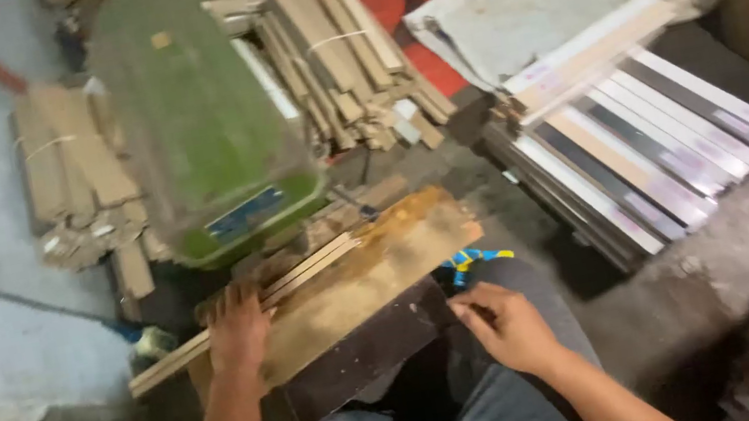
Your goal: Operating an industrial punch machine to process wooden slats, including picking, positioning, and stacking.
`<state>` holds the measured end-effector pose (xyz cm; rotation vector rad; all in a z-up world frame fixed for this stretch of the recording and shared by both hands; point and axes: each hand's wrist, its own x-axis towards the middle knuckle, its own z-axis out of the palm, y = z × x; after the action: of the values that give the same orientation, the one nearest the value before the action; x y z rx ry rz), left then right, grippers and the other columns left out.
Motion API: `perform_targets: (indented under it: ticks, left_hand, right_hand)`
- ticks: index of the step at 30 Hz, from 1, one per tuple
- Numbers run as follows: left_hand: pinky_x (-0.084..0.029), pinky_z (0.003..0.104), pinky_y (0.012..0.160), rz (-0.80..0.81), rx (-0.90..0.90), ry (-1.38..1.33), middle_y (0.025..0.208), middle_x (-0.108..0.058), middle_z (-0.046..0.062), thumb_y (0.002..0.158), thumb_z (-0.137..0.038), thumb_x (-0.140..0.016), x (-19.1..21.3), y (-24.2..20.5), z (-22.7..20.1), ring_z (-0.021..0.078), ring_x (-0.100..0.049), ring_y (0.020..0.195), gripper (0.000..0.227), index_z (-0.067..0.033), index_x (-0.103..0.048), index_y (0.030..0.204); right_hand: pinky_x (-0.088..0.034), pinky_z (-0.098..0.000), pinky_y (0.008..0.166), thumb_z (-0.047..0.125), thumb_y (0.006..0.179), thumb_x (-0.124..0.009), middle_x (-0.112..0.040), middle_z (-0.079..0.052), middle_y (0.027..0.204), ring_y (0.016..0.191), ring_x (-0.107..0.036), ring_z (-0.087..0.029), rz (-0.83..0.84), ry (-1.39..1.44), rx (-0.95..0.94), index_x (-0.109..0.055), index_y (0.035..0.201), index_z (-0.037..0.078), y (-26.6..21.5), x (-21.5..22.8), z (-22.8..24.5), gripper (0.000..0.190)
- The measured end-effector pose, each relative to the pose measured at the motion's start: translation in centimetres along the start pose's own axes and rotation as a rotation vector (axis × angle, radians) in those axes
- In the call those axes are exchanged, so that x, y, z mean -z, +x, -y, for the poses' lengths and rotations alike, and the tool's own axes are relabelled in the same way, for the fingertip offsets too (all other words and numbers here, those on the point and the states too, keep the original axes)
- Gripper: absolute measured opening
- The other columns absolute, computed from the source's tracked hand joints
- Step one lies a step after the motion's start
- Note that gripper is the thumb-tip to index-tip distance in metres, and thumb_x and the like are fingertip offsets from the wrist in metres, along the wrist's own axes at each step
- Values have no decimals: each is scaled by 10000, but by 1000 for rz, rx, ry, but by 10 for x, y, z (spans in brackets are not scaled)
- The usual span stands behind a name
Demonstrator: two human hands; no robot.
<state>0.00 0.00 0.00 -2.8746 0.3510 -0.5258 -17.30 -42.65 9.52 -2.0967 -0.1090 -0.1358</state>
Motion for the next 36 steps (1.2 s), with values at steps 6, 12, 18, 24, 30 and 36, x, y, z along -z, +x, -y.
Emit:
perform_targets:
  ticks: [6,12,18,24,30,36]
  left_hand:
    - [-535,466,904,741,-40,-136,1404,-459,53,1030,-378,-572,95,11,-29,315,-602,1146,496,-187,-395,1453]
    - [-515,485,778,556,-291,-344,1258,-551,54,963,-374,-603,151,-1,-93,371,-648,999,503,-224,-473,1426]
    - [-511,457,817,90,-765,-421,1127,-607,-22,736,-386,-829,250,7,-208,280,-642,963,503,-294,-635,1191]
    - [-428,459,756,-28,-1077,-714,1100,-598,24,908,-338,-635,390,9,-303,300,-574,917,300,-209,-636,1178]
    - [-448,427,814,-355,-1301,-881,1120,-602,90,939,-193,-753,487,8,-375,302,-602,949,349,-117,-653,1265]
    - [-308,490,1014,-497,-1094,-848,1249,-636,-2,845,-491,-771,481,40,-444,252,-572,1167,529,-236,-660,1295]
  right_hand:
    - [-515,-323,676,266,974,-626,-724,2,853,721,-691,-164,-10,20,-29,-797,1043,146,-35,18,9,220]
    - [-386,-463,1076,286,1022,-577,-678,-118,1166,1063,-658,-329,-68,-258,253,-679,1264,100,-81,80,33,322]
    - [-457,-525,1068,423,953,-724,-573,-152,1422,1311,-536,-386,-297,-617,379,-535,1431,125,-131,161,90,594]
    - [-470,-426,861,391,916,-737,-678,-57,1160,993,-640,-258,-487,-888,194,-631,1284,128,-203,223,104,464]
    - [-508,-443,960,299,770,-796,-695,-72,1225,1063,-639,-278,-663,-948,-39,-650,1338,159,-314,289,99,603]
    - [-447,-439,1086,127,872,-658,-551,-240,1417,1291,-561,-365,-976,-755,-366,-661,1378,-6,-431,354,46,523]
